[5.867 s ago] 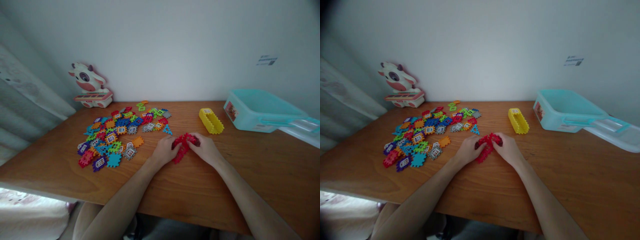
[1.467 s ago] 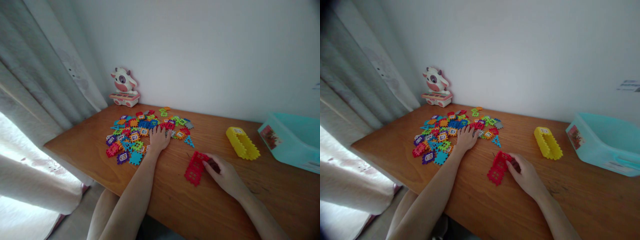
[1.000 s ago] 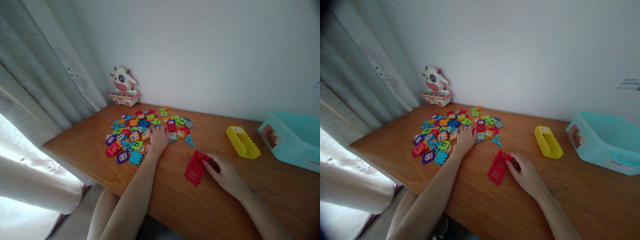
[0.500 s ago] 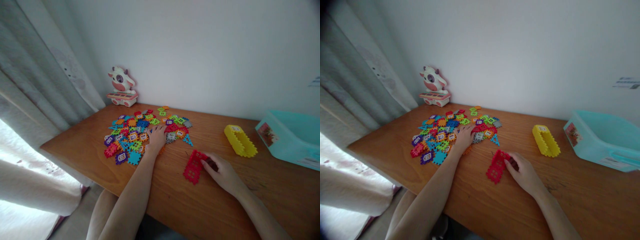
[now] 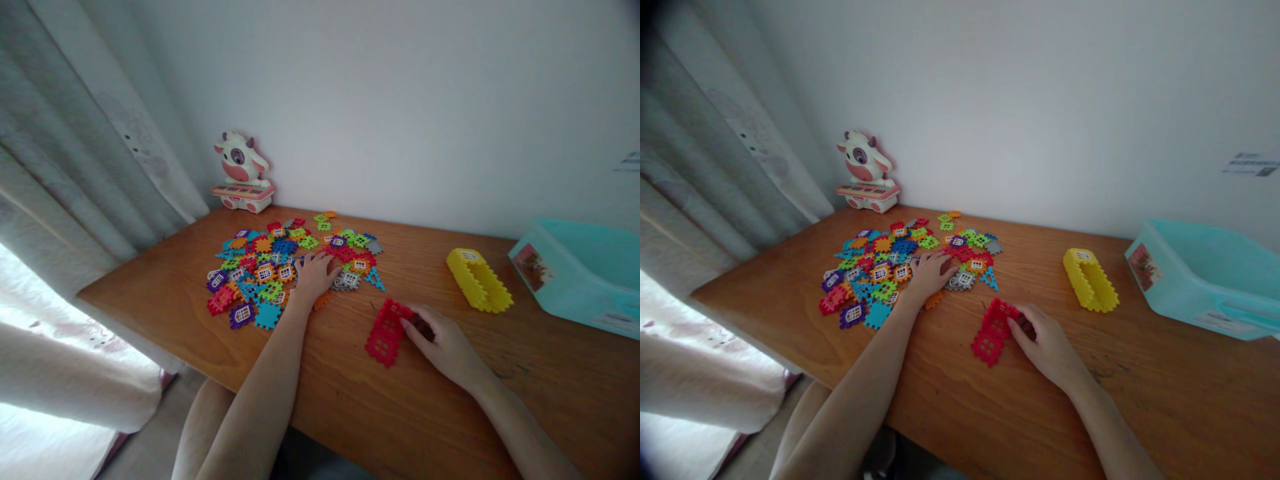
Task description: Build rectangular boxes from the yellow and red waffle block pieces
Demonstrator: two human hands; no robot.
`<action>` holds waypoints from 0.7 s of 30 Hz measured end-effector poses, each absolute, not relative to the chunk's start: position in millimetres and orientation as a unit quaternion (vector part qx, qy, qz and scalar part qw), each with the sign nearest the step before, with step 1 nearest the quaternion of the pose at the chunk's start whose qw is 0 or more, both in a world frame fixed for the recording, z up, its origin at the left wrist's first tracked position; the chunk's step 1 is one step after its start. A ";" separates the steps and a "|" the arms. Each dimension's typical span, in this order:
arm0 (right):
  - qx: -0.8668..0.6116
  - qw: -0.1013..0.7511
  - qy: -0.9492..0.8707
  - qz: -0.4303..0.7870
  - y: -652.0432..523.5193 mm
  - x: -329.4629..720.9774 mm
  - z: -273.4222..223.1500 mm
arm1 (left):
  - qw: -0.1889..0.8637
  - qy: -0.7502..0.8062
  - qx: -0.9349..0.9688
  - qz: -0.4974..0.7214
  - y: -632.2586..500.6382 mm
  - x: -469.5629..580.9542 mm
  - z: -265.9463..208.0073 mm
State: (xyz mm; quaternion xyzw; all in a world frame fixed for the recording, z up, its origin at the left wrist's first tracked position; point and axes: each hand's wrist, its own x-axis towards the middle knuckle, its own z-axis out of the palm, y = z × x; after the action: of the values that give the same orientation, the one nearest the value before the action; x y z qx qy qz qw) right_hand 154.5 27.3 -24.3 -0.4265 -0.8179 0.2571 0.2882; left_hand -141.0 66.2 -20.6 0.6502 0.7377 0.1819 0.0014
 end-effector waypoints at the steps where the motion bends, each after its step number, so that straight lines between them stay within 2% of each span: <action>1: -0.426 0.289 -0.818 0.257 27.4 154.0 -23.7 | 0.007 0.738 0.648 0.187 66.4 -141.0 -20.5; 15: -0.426 0.286 -0.819 0.258 28.1 155.1 -25.7 | 0.025 0.769 0.607 0.199 66.7 -140.4 -17.1; 21: -0.427 0.293 -0.816 0.258 28.4 155.4 -27.4 | 0.023 0.769 0.592 0.241 68.9 -139.8 -13.4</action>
State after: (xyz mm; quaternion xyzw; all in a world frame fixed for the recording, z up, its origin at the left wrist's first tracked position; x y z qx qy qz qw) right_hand 155.4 28.4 -27.4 -0.4272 -0.8155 0.2582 0.2928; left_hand -139.8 68.9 -13.4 0.5919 0.7689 0.2407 0.0225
